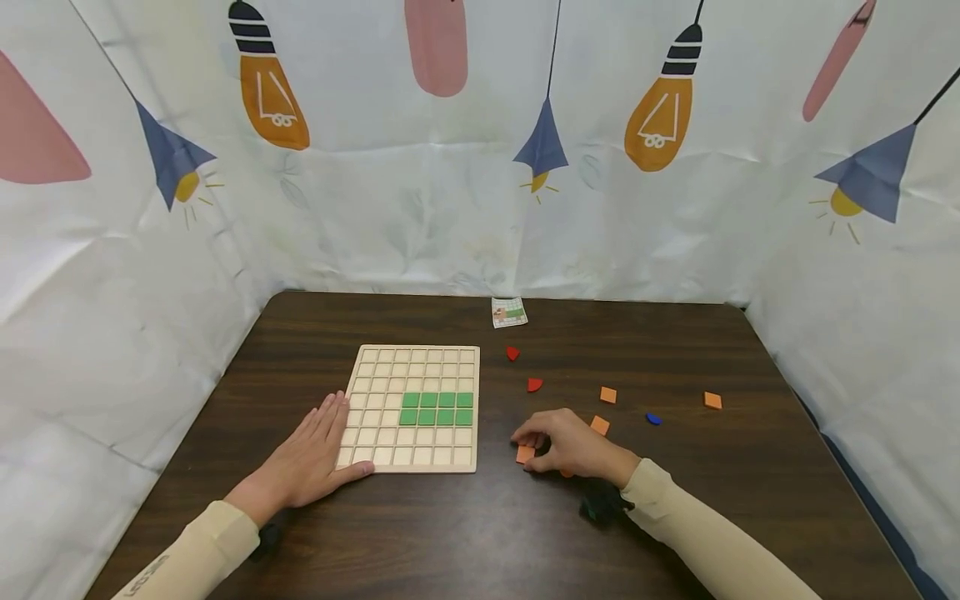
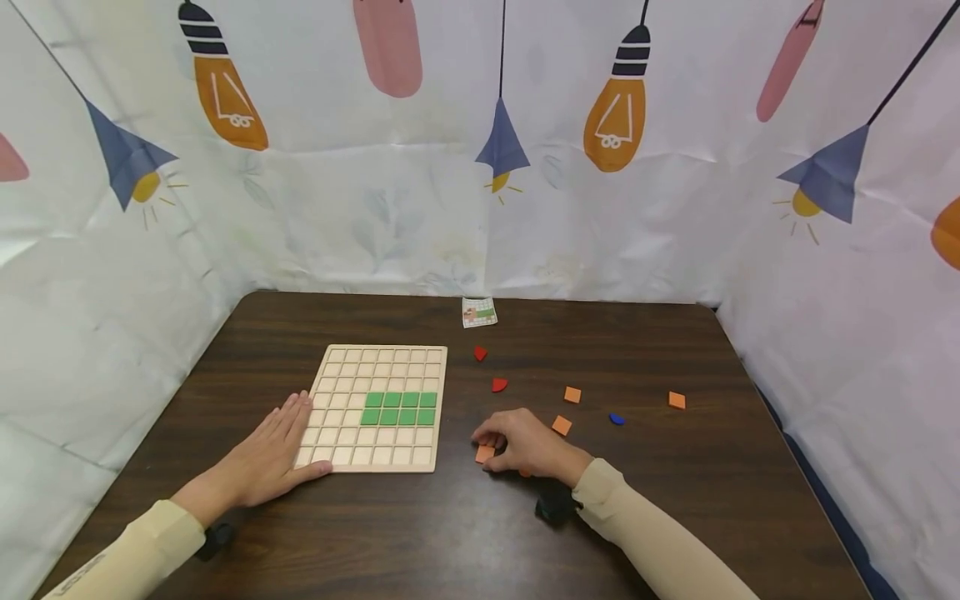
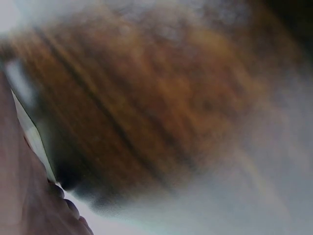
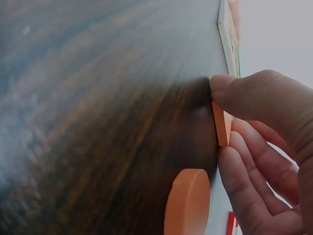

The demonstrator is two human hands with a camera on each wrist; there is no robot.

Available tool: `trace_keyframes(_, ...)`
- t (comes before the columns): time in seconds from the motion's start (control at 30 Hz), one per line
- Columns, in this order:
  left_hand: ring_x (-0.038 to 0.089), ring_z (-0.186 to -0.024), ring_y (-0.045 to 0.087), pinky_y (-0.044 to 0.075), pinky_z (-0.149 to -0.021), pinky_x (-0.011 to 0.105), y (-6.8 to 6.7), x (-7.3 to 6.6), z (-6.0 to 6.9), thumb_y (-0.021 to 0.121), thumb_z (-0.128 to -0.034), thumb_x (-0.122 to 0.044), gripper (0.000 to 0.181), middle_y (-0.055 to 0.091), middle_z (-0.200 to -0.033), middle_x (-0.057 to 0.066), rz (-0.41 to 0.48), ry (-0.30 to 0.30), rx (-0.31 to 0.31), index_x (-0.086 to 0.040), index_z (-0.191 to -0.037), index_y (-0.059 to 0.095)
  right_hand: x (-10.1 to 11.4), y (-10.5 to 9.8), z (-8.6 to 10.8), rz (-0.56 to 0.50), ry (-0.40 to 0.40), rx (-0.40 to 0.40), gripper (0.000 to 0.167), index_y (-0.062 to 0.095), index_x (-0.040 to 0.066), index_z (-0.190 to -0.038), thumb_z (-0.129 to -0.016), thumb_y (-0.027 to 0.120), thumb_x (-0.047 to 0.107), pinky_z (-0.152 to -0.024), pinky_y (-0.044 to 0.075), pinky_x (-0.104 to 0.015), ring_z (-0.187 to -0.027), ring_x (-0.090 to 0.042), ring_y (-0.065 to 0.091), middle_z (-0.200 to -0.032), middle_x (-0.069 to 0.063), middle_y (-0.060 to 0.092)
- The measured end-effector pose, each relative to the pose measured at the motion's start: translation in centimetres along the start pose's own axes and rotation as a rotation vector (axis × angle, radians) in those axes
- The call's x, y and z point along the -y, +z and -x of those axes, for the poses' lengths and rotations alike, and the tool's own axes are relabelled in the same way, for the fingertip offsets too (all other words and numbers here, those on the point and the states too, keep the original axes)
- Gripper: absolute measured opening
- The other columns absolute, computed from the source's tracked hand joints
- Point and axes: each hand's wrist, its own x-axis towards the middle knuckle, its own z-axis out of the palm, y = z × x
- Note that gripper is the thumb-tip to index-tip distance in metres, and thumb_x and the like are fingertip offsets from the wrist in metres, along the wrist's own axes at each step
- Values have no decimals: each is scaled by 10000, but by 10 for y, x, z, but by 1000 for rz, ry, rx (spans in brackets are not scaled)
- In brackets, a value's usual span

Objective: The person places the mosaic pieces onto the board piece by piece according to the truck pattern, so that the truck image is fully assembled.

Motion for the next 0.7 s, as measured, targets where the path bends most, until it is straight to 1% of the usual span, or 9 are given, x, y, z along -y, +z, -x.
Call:
trace_keyframes(0.2,473,-1596,183,237,-1254,654,-1,0,1,526,-939,-755,1137,148,-1716,286,1,-1,4,89,-1617,177,1,0,-4,27,-38,-15,305,782,145,-1159,-860,839,158,-789,580,-199,-874,-24,644,-1020,62,740)
trace_keyframes(0.33,470,-1597,185,240,-1257,651,-1,1,2,521,-941,-755,1133,152,-1716,285,-10,0,-1,89,-1616,182,5,-2,-9,27,-49,-33,306,780,141,-1157,-856,838,145,-799,587,-213,-889,-25,651,-1033,62,745)
trace_keyframes(0.43,469,-1597,189,239,-1261,646,-1,1,2,517,-946,-751,1124,160,-1714,286,-17,2,-6,93,-1612,192,8,-4,-14,14,-46,-46,308,778,141,-1160,-858,835,146,-813,591,-222,-900,-30,655,-1041,71,747)
trace_keyframes(0.7,465,-1598,189,238,-1267,637,0,0,2,507,-953,-748,1111,166,-1713,285,-22,5,-7,94,-1610,204,14,-8,-33,30,-58,-72,311,772,146,-1176,-872,830,186,-844,590,-242,-924,-63,666,-1048,84,736)
